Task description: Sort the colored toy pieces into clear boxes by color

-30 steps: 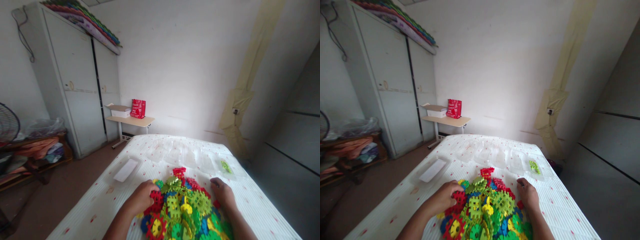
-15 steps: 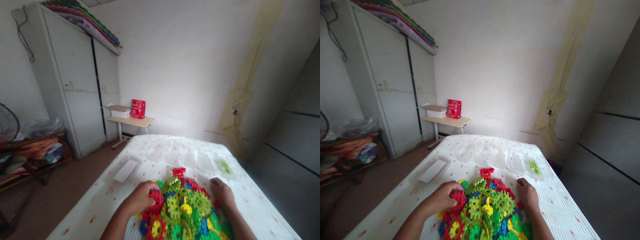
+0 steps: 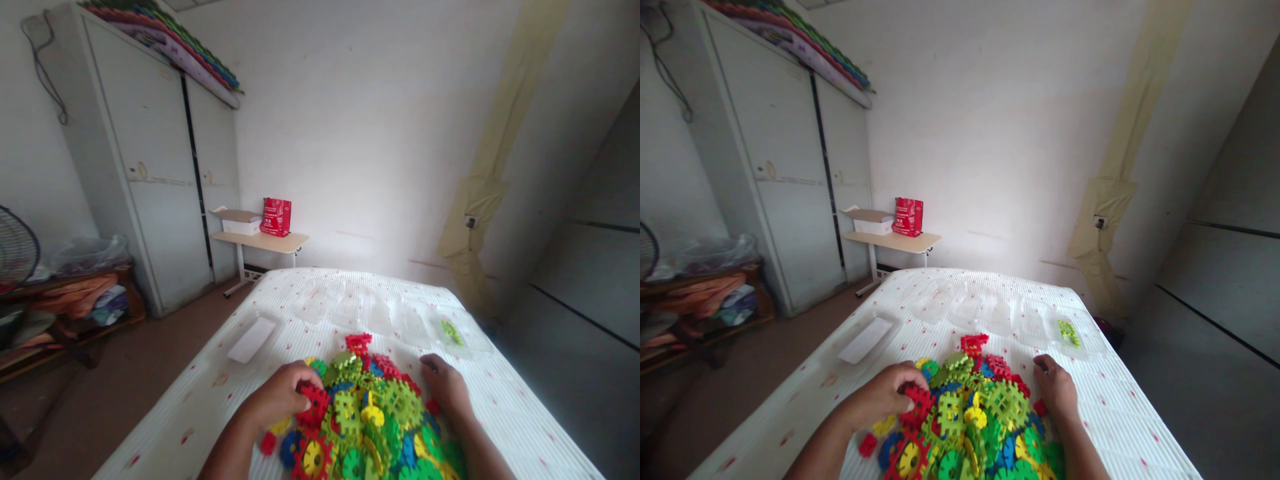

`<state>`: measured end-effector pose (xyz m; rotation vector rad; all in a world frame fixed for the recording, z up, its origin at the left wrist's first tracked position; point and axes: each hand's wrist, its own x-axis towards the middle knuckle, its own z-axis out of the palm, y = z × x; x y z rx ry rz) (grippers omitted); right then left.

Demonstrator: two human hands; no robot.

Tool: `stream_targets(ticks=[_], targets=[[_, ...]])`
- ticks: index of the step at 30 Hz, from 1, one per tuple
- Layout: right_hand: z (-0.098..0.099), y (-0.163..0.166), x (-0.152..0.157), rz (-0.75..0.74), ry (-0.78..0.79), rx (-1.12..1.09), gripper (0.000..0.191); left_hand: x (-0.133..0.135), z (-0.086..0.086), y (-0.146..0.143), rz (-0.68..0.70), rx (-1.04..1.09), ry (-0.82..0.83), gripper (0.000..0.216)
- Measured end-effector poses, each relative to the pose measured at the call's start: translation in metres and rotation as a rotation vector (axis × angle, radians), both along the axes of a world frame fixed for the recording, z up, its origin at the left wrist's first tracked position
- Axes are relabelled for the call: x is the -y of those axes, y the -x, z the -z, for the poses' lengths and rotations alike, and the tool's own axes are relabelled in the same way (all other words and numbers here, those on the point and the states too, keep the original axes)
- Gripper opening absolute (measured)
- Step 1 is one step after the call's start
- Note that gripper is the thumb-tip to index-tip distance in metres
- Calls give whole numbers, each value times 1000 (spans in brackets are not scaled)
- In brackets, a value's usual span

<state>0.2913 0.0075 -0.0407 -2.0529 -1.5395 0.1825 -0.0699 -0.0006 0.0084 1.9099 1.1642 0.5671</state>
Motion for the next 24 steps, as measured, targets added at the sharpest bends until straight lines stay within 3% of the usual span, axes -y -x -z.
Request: stream_targets(ticks=[8, 16, 18, 24], targets=[[1, 0, 0, 11, -8, 2, 29, -1, 6, 0, 52, 84, 122, 44], [3, -2, -1, -8, -8, 5, 27, 0, -17, 11, -3, 326, 186, 40], [2, -1, -1, -5, -11, 9, 27, -3, -21, 16, -67, 420, 195, 42], [1, 0, -1, 6, -14, 12, 26, -40, -36, 16, -459, 563, 16, 45]])
